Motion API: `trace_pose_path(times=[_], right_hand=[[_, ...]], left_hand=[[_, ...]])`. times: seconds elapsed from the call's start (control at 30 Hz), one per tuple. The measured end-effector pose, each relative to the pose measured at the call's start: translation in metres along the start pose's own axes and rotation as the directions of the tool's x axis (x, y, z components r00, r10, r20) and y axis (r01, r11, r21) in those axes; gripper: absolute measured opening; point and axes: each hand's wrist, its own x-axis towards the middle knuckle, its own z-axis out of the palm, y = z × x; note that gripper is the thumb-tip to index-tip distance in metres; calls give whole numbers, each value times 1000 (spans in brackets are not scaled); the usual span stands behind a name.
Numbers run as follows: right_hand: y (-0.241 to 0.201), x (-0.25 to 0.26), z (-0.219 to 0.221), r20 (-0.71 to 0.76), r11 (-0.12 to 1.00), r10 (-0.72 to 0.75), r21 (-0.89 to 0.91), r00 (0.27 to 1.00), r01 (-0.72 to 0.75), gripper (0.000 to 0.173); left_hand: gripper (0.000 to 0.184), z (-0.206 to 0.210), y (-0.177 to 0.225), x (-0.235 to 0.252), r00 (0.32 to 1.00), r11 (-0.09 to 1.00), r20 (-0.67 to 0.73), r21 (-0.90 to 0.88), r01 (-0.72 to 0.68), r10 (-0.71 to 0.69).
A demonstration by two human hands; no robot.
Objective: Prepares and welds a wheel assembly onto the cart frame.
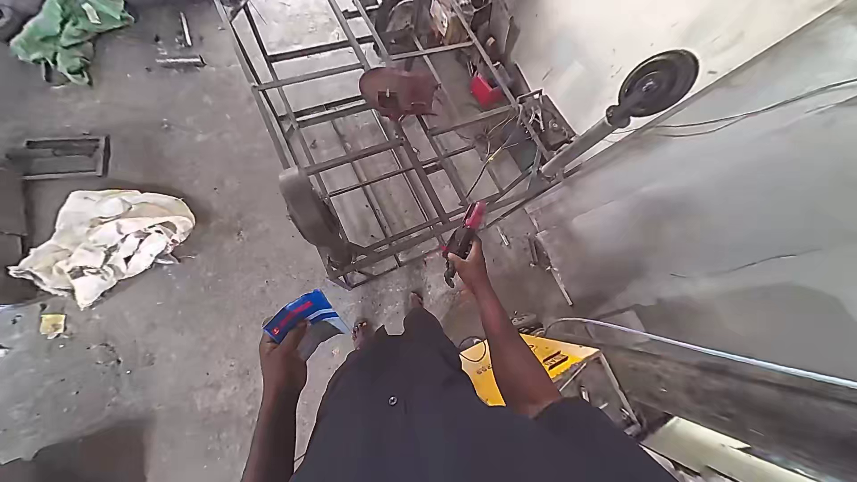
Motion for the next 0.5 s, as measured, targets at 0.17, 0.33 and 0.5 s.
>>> trace_pose_path(times=[0.17,0.33,0.5], right_hand=[[43,100,16,-116,951,0,-306,993,-35,92],[68,180,38,-68,880,93,-461,993,-114,94],[41,260,54,19,843,-11,-538,1000,19,91]], left_hand=[[34,31,0,-9,991,999,-137,39,18,-12],[41,66,0,-38,962,994,-273,101,39,-10],[43,102,-12,-70,892,988,-451,116,104,-41]])
